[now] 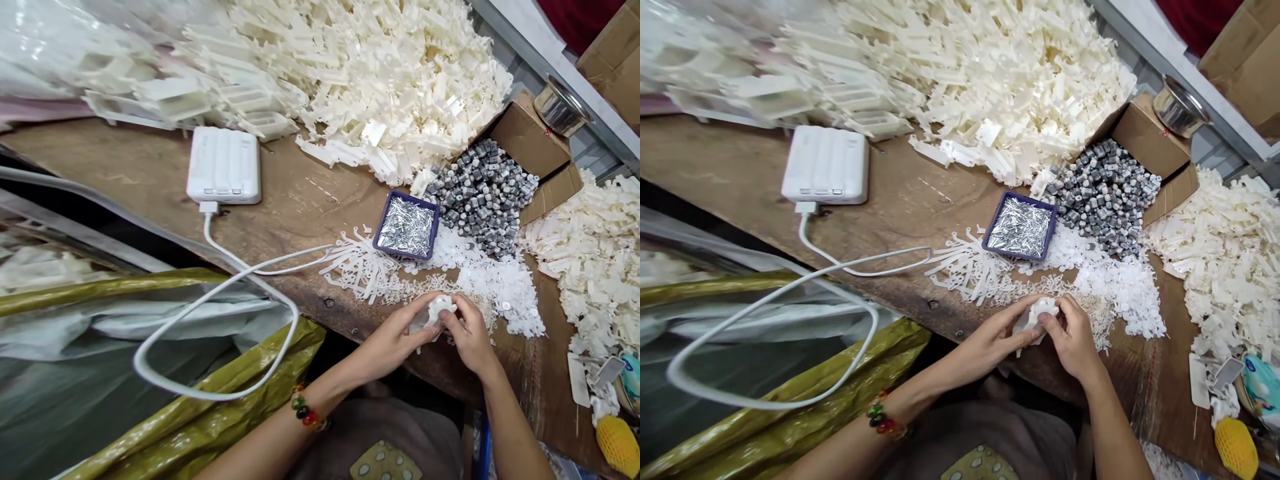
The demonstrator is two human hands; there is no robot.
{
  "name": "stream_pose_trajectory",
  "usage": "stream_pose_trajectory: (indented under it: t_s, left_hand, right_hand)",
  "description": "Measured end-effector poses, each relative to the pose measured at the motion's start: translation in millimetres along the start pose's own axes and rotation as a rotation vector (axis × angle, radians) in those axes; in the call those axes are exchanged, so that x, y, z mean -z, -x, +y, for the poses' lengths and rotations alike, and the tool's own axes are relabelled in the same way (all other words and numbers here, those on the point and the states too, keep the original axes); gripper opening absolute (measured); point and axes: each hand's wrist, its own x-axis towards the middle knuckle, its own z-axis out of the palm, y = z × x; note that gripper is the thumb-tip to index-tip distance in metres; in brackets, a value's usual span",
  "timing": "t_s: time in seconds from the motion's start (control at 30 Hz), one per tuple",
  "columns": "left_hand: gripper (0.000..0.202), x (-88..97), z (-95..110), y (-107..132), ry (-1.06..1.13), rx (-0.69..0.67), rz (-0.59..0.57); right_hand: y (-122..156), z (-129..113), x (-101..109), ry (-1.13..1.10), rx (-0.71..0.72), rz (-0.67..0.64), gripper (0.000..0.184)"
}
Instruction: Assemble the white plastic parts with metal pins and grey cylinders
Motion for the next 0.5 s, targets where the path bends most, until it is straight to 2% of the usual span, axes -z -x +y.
stream_pose_trajectory:
  t_s: [0.1,0.3,0.5]
  left_hand:
    - [0.052,3.9,2.6,0.8,-0.034,-0.008,-0.018]
    - [0.047,6.3,5.3,2.3,-0.109,-0.033,0.035]
    - [0.044,3.1,4.5,2.8,-0.211,-0.099,0.043]
  right_hand:
    - [-3.4,-0.5,-2.4,-0.041,-0.006,-0.007,0.024]
    - [2.2,-1.9,-3.6,-0.09,0.013,-0.037,0.024]
    - [4.3,1.7,-8.2,-0.169,0.02,0.084,0.023]
